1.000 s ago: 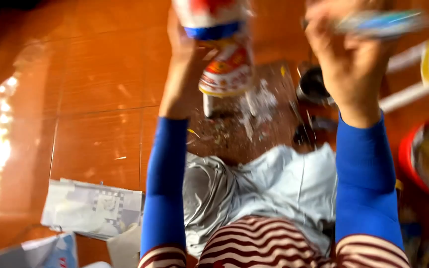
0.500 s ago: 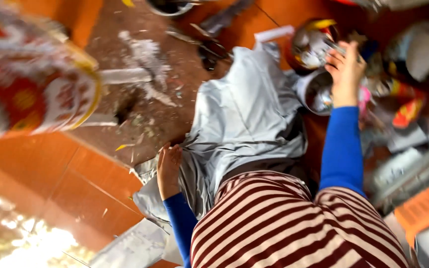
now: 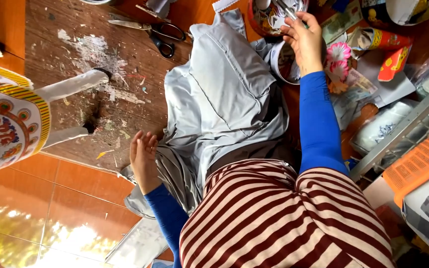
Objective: The person assembles and decorates paper ornaments and traditional votive objects.
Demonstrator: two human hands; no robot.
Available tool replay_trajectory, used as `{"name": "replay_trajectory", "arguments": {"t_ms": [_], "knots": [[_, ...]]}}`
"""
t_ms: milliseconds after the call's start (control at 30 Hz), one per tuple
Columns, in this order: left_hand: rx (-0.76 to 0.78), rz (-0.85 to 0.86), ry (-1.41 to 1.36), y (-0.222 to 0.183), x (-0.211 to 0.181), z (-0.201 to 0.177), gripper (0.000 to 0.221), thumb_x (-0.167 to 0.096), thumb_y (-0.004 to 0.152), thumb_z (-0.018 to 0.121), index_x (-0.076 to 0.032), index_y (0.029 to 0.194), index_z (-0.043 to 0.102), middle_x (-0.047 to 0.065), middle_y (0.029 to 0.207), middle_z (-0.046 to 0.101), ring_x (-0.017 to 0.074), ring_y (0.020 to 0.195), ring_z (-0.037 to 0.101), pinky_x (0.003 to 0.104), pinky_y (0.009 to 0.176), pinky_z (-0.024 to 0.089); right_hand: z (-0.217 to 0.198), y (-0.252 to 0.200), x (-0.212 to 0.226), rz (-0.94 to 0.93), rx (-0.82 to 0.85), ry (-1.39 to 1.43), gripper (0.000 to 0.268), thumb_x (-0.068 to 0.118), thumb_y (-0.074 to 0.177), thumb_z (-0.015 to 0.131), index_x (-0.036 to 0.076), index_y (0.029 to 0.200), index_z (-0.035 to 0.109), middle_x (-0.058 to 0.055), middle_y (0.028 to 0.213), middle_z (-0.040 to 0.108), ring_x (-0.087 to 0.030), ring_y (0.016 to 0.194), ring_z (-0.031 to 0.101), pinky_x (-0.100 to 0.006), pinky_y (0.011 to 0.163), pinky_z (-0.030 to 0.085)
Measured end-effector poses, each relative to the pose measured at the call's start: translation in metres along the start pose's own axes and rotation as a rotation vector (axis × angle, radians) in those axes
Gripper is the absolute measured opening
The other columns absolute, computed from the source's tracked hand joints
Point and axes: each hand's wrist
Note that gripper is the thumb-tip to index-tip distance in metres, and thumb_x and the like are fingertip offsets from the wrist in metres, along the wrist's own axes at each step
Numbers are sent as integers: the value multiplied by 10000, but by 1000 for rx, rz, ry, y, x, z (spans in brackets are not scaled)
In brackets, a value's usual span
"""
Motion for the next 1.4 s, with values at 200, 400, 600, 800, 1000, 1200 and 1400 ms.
{"name": "replay_trajectory", "arguments": {"t_ms": [200,400,600,800,1000,1200,1400], "knots": [[-7,-53,-16,-1,13,-11,391,-222,1098,498,-10,1426,513,180,1315,645,261,1196,665,387,1054,544,-19,5,-5,1,-36,-12,197,185,1115,557,37,1235,607,-115,1058,752,-163,871,752,-261,667,540],[-18,-32,-32,-5,9,-10,392,-220,1102,511,-7,1431,510,183,1321,643,259,1197,663,389,1058,542,1,7,-11,9,66,-89,238,159,1132,551,43,1322,631,-87,1052,750,-133,859,726,-244,658,541],[-22,-38,-15,-4,10,-6,391,-228,1102,507,-11,1427,513,182,1308,651,260,1194,665,386,1051,547,8,9,-12,72,82,-81,339,152,1134,541,48,1456,575,-113,1036,772,-135,820,751,-237,635,566],[-13,-58,-20,2,19,-11,383,-222,1102,500,-9,1420,513,179,1310,646,264,1192,661,390,1052,547,19,-16,8,-11,-51,-434,344,171,1104,589,76,1434,570,-104,763,714,-102,521,626,-230,421,432],[2,-65,5,3,13,1,389,-231,1103,500,-5,1420,512,183,1314,640,263,1197,658,395,1061,541,50,-27,-3,-196,-9,-510,197,113,1080,612,64,1264,661,-30,817,720,-76,604,660,-212,462,470],[35,-62,27,5,12,5,415,-242,1097,509,-7,1439,494,177,1338,627,256,1206,648,391,1066,528,103,-40,-23,-429,65,-549,92,129,1095,660,50,1077,702,-8,799,672,-72,659,624,-228,548,489],[33,-49,27,2,10,6,415,-234,1097,515,1,1439,496,183,1331,631,258,1200,652,393,1065,530,177,-100,-8,-693,223,-682,87,112,1060,637,30,1061,669,-69,905,727,-160,743,689,-301,626,550]]}}
Point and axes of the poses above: each hand's wrist, its own y-axis towards the middle knuckle, its own z-axis out of the palm, x = y × z
